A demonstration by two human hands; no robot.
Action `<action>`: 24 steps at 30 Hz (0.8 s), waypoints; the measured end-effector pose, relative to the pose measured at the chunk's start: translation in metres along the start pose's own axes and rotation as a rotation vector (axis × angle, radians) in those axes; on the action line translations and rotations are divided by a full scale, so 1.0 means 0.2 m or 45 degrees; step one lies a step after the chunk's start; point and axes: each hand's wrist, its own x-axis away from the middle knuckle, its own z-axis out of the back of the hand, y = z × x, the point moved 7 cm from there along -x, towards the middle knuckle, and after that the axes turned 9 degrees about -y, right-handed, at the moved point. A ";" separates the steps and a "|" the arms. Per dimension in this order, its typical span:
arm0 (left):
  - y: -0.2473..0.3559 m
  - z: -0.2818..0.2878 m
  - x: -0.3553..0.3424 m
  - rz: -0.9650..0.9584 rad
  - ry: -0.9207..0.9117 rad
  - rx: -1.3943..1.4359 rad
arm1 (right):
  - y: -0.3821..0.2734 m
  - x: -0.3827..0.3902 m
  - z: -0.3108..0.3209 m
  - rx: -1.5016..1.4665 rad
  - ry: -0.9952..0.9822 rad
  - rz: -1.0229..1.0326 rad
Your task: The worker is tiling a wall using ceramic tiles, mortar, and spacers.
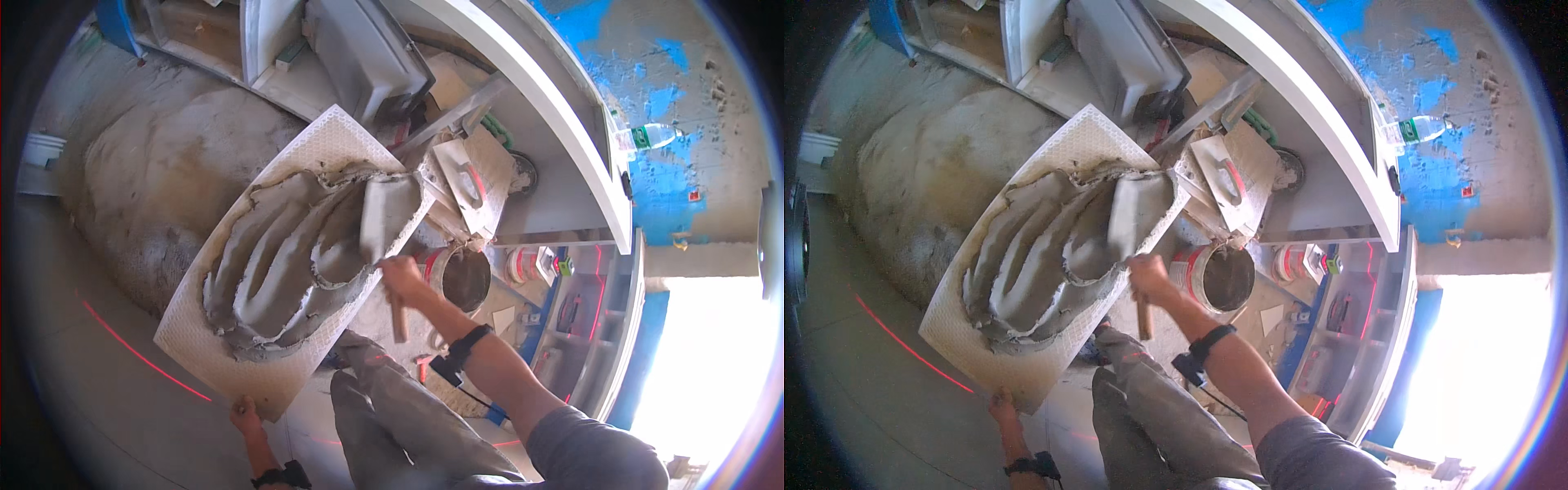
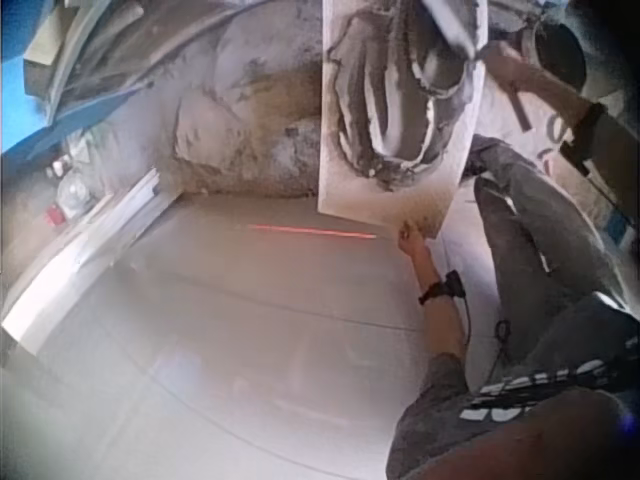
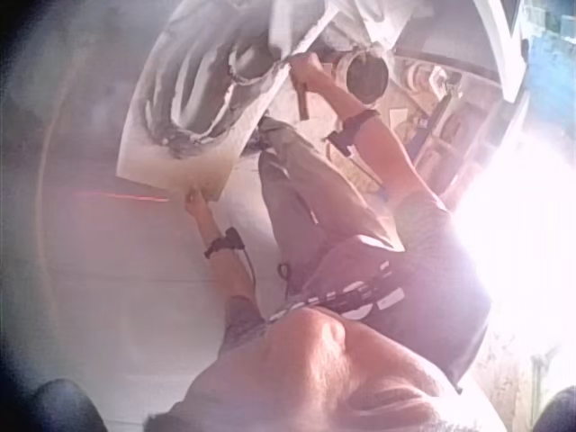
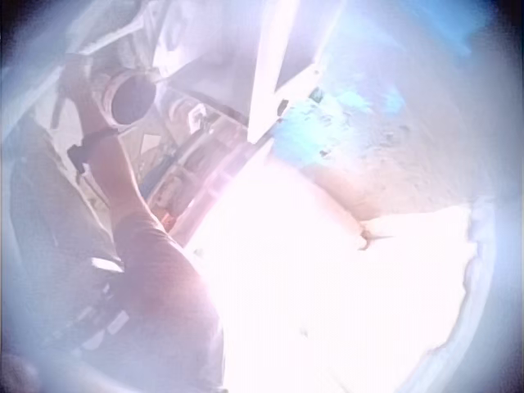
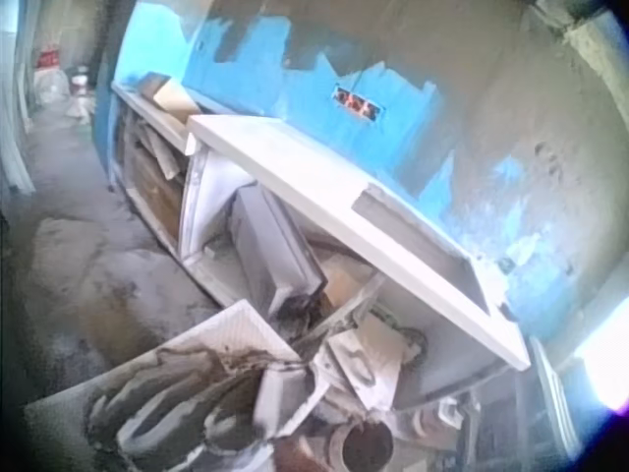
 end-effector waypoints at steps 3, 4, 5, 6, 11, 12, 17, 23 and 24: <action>0.04 -0.03 0.03 0.038 -0.013 -0.029 | -0.13 0.14 -0.12 0.868 0.005 0.222; 0.03 -0.01 0.04 0.033 -0.006 -0.030 | -0.20 0.21 -0.12 1.143 0.117 0.250; 0.01 0.05 0.01 -0.050 0.069 -0.006 | -0.24 0.26 -0.11 1.136 0.113 0.262; 0.01 0.08 -0.01 -0.130 0.136 0.021 | -0.28 0.30 -0.04 1.189 0.208 0.231; -0.03 0.05 -0.01 0.066 0.075 -0.017 | -0.36 0.36 0.40 1.116 0.448 0.123; -0.03 0.07 0.00 0.133 0.074 -0.058 | -0.40 0.34 0.49 1.100 0.445 0.037; 0.00 0.08 0.02 0.115 0.067 0.061 | -0.56 0.11 0.79 0.946 0.538 -0.050; 0.10 -0.07 0.10 0.111 0.026 0.047 | -0.49 -0.21 0.94 1.148 0.593 0.034; 0.12 -0.06 0.11 0.097 0.066 0.050 | -0.45 -0.24 0.93 1.138 0.589 0.026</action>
